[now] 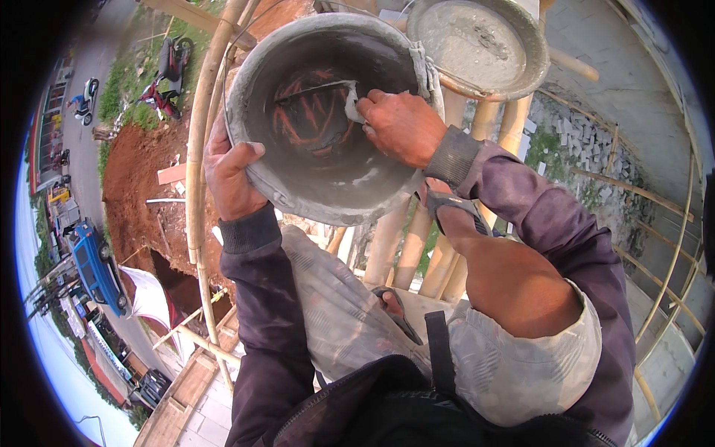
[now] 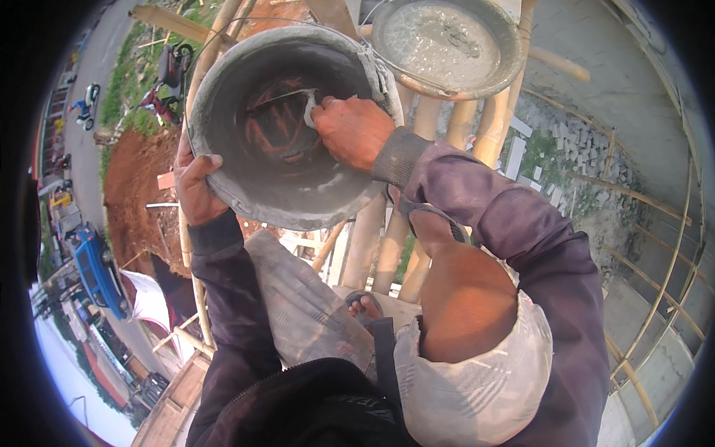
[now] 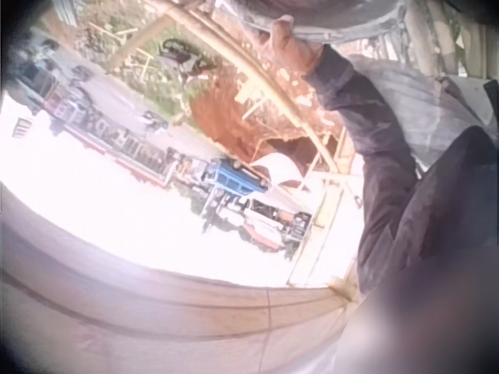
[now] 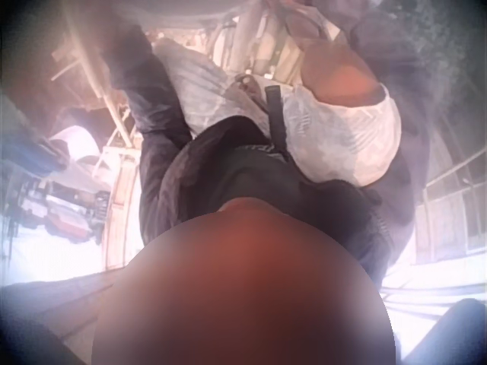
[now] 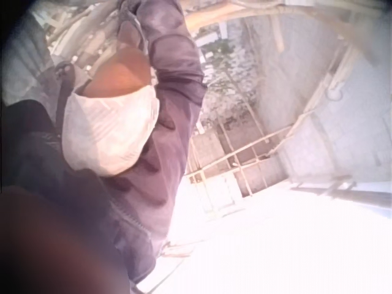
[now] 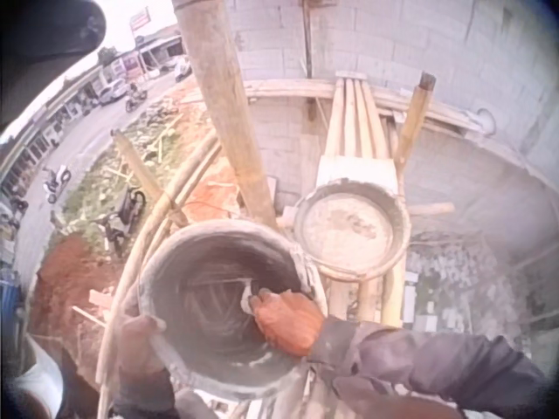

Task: The person scoops mortar from a bucket with a trowel and spreads it onto a curved wall section. They then pick up a white block, place it onto the mortar, and press it into position. The process repeats with additional blocks along the wall.

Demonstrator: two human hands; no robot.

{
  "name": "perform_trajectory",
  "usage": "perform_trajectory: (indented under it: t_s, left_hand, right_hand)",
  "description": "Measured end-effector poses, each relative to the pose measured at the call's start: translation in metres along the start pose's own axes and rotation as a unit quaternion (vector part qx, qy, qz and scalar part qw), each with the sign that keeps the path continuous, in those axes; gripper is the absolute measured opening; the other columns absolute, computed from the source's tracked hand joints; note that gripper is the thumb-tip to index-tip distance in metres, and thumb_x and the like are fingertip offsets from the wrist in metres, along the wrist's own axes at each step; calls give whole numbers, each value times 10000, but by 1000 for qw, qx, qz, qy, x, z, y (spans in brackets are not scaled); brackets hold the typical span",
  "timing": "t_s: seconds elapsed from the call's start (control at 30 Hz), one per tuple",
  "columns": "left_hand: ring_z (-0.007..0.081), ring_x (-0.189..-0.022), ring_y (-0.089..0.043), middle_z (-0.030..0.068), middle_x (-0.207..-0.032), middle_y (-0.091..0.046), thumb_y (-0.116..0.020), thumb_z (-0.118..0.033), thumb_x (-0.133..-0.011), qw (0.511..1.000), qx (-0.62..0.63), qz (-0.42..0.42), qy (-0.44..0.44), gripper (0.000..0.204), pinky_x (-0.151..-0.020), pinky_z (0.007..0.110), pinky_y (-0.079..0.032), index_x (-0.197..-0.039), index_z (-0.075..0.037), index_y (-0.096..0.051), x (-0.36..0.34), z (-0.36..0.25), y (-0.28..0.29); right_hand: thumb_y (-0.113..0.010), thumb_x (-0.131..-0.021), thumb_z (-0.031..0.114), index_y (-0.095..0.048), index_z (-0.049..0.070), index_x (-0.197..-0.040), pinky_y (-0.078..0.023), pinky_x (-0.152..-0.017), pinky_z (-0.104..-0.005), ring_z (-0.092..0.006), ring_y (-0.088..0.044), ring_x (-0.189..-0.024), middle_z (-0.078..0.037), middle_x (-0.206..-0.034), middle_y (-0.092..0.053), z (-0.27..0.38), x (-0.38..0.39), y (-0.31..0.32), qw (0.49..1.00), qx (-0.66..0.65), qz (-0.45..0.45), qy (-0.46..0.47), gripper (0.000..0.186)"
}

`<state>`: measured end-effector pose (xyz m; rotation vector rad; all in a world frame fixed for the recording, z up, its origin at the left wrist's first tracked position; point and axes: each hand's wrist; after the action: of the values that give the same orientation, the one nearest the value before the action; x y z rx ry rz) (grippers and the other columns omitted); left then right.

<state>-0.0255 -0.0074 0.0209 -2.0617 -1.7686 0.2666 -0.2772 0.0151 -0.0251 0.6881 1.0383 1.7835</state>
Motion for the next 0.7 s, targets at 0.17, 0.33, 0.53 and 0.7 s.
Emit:
perform_trajectory:
  t_s: [0.17, 0.33, 0.53, 0.7]
  left_hand:
    - [301, -1173, -597, 194, -1301, -577, -454, 125, -664, 999, -4, -24, -24, 748, -1053, 406, -473, -1409, 69, -414, 1, 1, -1]
    - [295, -1171, -596, 188, -1304, -576, -448, 130, -669, 998, -11, -21, -57, 741, -1050, 400, -473, -1407, 62, -420, 2, 1, -9]
    - [279, -1162, -604, 185, -1284, -591, -444, 133, -674, 995, -57, -60, -58, 724, -1032, 374, -479, -1394, 67, -441, 5, -5, -19]
    - [233, -1121, -617, 157, -1242, -617, -468, 111, -651, 990, -68, -70, -101, 713, -1003, 324, -468, -1364, 95, -481, 8, -5, -28]
  right_hand:
    - [-590, -763, 46, -613, -44, -905, -563, -677, -461, -389, -686, -823, -231, -960, -637, 17, 28, 1, 995, 38, 81, 46, 170]
    - [-575, -793, 46, -577, -40, -943, -558, -650, -460, -388, -680, -795, -218, -938, -615, 12, 9, 13, 996, 79, -26, -31, 173]
    - [-545, -816, 37, -569, -56, -922, -567, -614, -444, -364, -698, -772, -227, -938, -622, 13, 4, -4, 995, 95, -39, -21, 144]
    - [-553, -815, 44, -575, -62, -944, -572, -613, -432, -355, -695, -757, -229, -934, -623, 21, 22, -2, 995, 95, 15, 5, 169]
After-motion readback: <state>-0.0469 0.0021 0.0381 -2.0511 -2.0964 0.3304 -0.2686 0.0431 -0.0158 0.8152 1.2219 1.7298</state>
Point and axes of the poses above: each hand's wrist, its own x-axis away from the middle knuckle, its own y-axis out of the back of the hand, z = x × y
